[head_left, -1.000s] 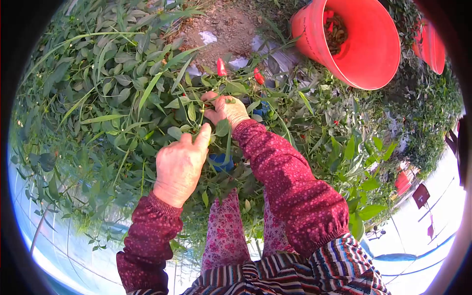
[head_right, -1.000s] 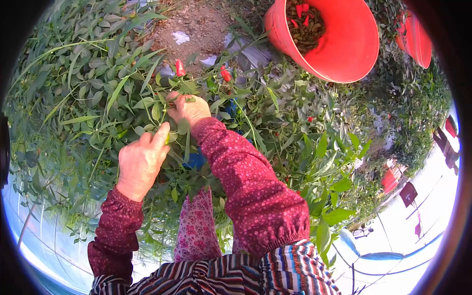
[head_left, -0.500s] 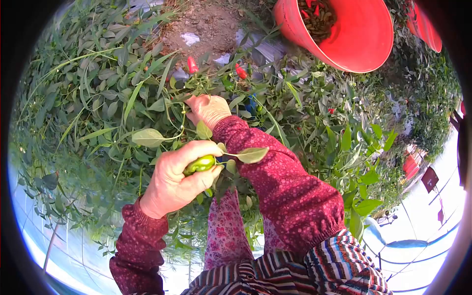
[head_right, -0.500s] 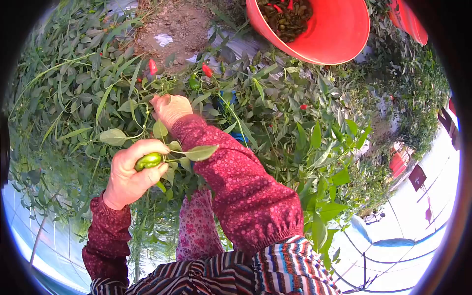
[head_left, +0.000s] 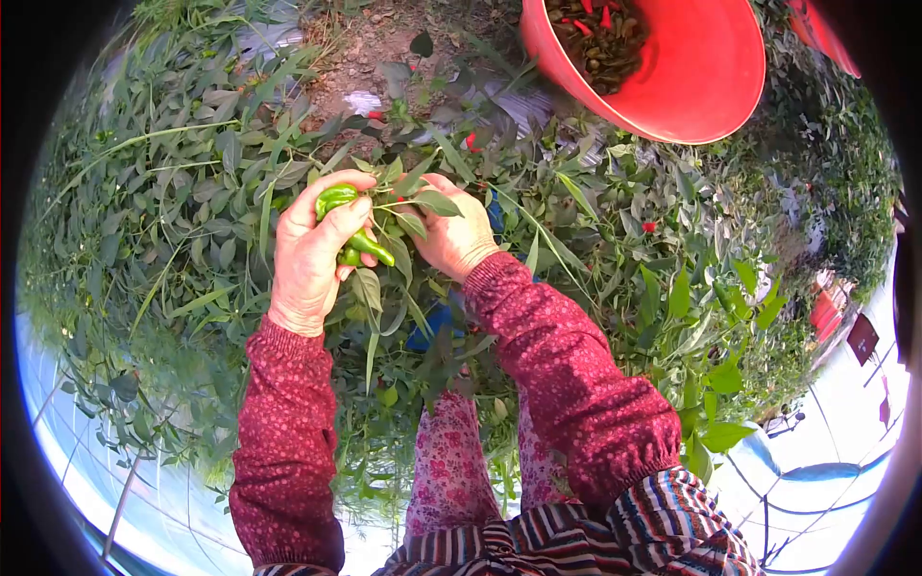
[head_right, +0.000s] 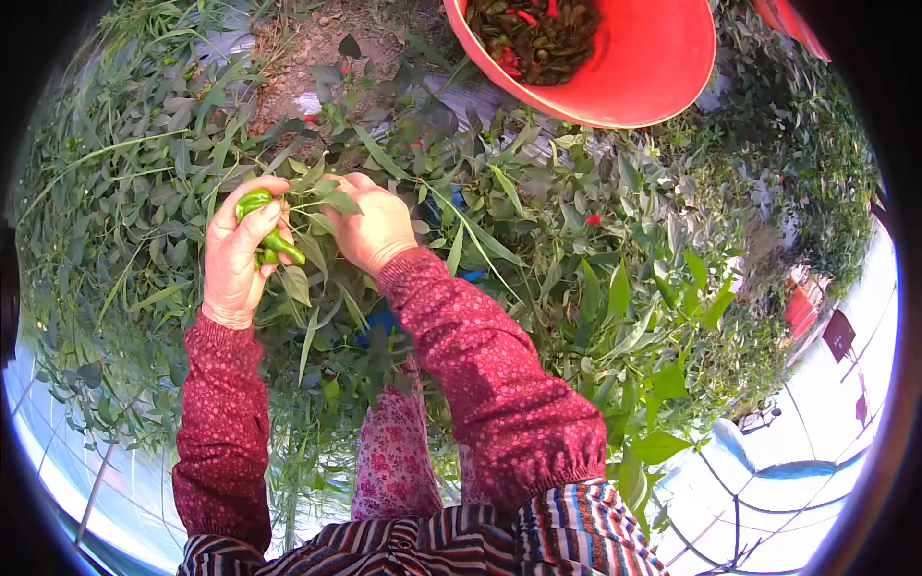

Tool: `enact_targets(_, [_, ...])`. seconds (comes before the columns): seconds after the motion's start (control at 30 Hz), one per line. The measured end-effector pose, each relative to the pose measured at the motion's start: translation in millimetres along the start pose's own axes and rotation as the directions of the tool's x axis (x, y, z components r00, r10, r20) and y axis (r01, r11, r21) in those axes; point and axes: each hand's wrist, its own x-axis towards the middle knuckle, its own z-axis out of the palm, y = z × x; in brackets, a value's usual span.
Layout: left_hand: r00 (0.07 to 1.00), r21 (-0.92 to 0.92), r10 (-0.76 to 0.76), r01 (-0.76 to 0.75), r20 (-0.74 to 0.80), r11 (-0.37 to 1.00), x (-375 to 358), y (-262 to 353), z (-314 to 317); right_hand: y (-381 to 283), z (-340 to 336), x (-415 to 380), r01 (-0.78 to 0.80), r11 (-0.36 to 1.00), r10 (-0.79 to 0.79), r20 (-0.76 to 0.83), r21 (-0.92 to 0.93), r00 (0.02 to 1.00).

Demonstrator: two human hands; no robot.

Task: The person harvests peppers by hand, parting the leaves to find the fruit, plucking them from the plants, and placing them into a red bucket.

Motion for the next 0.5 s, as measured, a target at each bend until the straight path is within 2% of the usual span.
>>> enact_targets(0.03, [0.999,0.091,-0.034,0.034,-0.004,0.995,-3,6,2,-3,-10,-4,0.029,0.997,-0.02,-0.127,0.069,0.992])
enact_targets(0.07, [1.0,0.166,-0.011,0.011,-0.001,0.986,-5,8,5,-10,-25,-7,0.006,0.986,0.015,-0.121,0.169,0.993])
enact_targets(0.1, [0.999,0.232,-0.008,-0.002,0.042,0.973,-6,8,7,-7,-31,-11,-0.039,0.901,0.071,-0.06,0.431,0.996])
enact_targets(0.13, [0.996,0.296,-0.008,-0.017,0.085,0.955,-7,8,8,-5,-37,-15,-0.092,0.748,0.108,0.015,0.657,0.994])
enact_targets(0.17, [0.99,0.296,-0.051,0.009,0.135,0.955,-9,10,11,-8,-49,-17,-0.148,0.552,0.058,0.14,0.821,0.989])
enact_targets(0.2, [0.983,0.318,-0.068,0.01,0.173,0.948,-11,11,15,-15,-58,-21,-0.231,0.557,0.034,0.256,0.798,0.966])
enact_targets(0.27, [0.946,0.285,-0.007,-0.091,0.325,0.954,-4,-1,20,-17,-76,-27,-0.517,0.43,-0.015,0.578,0.74,0.816])
enact_targets(0.3, [0.925,0.228,-0.075,-0.012,0.372,0.974,-5,-4,22,-13,-75,-33,-0.534,0.355,-0.039,0.583,0.767,0.811])
enact_targets(0.33, [0.921,0.217,-0.133,0.055,0.365,0.975,-7,-1,28,-9,-80,-33,-0.511,0.383,-0.09,0.582,0.769,0.808])
enact_targets(0.4, [0.87,0.265,-0.316,0.225,0.379,0.938,-6,3,33,4,-77,-39,-0.545,0.406,-0.073,0.621,0.733,0.781])
enact_targets(0.43, [0.852,0.296,-0.381,0.284,0.359,0.912,-5,3,34,2,-75,-41,-0.472,0.503,-0.053,0.571,0.724,0.819])
enact_targets(0.47, [0.851,0.301,-0.385,0.285,0.357,0.91,-4,1,36,3,-76,-40,-0.472,0.499,-0.054,0.569,0.727,0.82])
enact_targets(0.5, [0.868,0.314,-0.352,0.245,0.35,0.917,-2,-4,38,4,-79,-40,-0.526,0.493,0.013,0.598,0.693,0.801])
